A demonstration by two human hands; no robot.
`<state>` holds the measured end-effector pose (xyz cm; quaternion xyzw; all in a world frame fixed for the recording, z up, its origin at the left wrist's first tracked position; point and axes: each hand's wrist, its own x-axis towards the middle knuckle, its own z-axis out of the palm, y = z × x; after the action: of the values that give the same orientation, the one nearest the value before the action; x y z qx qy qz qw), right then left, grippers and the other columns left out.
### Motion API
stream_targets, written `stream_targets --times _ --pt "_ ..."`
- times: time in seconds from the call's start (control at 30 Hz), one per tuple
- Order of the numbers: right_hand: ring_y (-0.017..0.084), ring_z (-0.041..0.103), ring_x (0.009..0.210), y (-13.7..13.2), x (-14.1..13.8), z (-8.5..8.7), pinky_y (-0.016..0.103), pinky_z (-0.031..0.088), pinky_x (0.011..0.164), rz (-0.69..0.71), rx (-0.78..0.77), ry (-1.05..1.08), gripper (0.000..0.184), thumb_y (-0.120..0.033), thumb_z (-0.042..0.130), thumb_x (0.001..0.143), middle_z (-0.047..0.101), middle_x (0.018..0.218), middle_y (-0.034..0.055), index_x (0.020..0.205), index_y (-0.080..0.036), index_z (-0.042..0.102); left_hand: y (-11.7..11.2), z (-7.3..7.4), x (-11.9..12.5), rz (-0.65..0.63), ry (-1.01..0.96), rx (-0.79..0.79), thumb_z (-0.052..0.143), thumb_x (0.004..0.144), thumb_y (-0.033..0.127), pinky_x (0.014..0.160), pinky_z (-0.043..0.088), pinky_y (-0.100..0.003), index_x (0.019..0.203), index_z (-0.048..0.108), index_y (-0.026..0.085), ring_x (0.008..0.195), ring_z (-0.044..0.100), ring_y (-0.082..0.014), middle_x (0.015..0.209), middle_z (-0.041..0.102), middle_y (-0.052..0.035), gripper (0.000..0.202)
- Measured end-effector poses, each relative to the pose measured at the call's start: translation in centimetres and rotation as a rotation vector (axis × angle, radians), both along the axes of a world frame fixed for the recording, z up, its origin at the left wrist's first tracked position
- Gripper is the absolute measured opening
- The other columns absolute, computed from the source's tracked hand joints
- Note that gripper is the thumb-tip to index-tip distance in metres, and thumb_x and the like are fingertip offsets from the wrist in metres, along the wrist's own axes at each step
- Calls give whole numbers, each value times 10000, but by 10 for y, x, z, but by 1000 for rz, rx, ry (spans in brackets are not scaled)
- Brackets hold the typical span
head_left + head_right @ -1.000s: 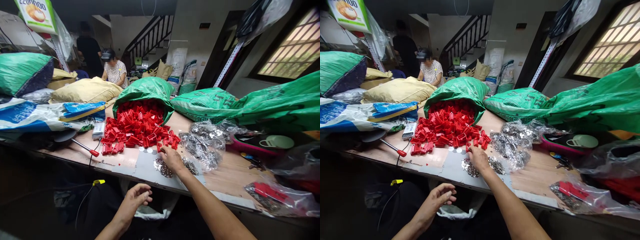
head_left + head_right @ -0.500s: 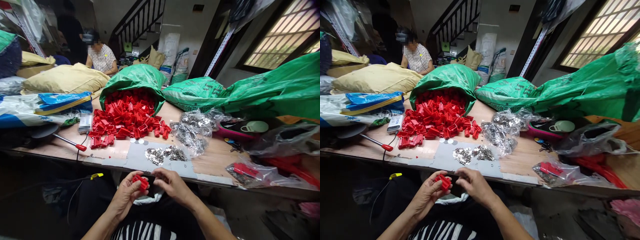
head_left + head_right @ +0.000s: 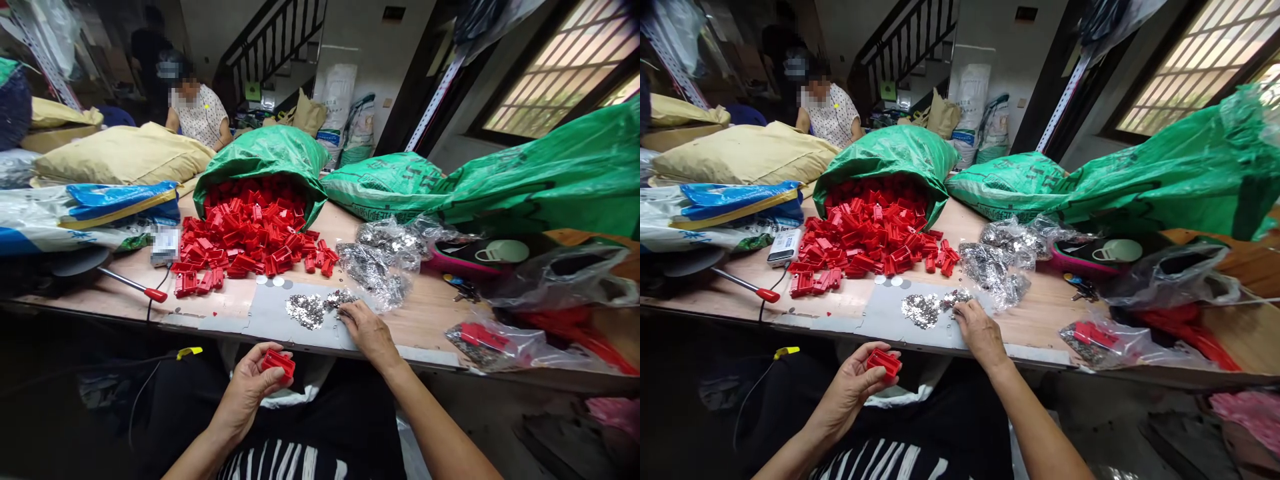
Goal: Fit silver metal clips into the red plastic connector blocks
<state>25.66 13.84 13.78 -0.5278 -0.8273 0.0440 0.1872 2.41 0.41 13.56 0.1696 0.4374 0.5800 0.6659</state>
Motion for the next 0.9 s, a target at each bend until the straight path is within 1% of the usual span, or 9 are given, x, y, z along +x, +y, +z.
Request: stream_targets --times 0.13,0.23,0.47,0.57,0.63,0.7,0.8,0.9 --pt "177 618 849 -3 2 2 286 499 757 11 -17 56 143 -203 489 875 616 955 41 966 -220 597 0 1 -1 13 14 -4 831 588 212 727 575 -330 918 637 161 822 680 -204 939 728 -85 386" --pt "184 617 854 -8 6 1 294 500 746 10 -12 88 138 -210 483 875 618 967 46 963 -220 588 0 3 -2 -2 17 -10 833 587 218 733 572 -338 913 640 164 831 682 -213 946 727 -83 382" --pt "189 636 863 -19 19 -10 310 503 774 39 63 156 168 -223 436 919 661 927 54 943 -208 602 -1 6 -2 -11 33 -18 824 612 223 736 570 -327 927 625 160 816 683 -199 954 723 -84 378" --pt "189 643 927 -23 23 -16 318 505 831 45 88 162 199 -223 436 927 680 989 58 1009 -207 616 -1 7 -1 -15 38 -16 823 616 227 734 571 -325 932 622 158 815 684 -200 953 723 -86 381" --pt "187 641 969 -27 24 -17 318 506 860 59 90 168 229 -218 433 929 685 1032 56 1064 -213 618 -1 7 -2 -15 41 -14 823 615 231 736 572 -329 934 622 157 822 685 -205 955 725 -89 384" --pt "186 643 986 -31 26 -17 318 510 872 70 88 179 239 -226 435 930 686 1052 57 1082 -217 620 -1 7 -2 -14 44 -13 824 612 236 737 574 -333 936 623 155 825 686 -208 957 725 -94 389" --pt "195 651 980 -36 28 -17 327 515 872 51 89 199 227 -246 448 926 690 1052 61 1070 -217 621 -1 6 -3 -4 48 -14 827 605 246 739 574 -332 939 627 153 814 686 -203 954 726 -93 400" --pt "204 666 930 -37 30 -16 332 526 835 -8 81 212 223 -254 451 918 697 1013 62 1071 -215 608 -2 6 -2 -3 48 -21 833 594 251 738 573 -328 932 633 152 801 685 -196 943 728 -90 405"
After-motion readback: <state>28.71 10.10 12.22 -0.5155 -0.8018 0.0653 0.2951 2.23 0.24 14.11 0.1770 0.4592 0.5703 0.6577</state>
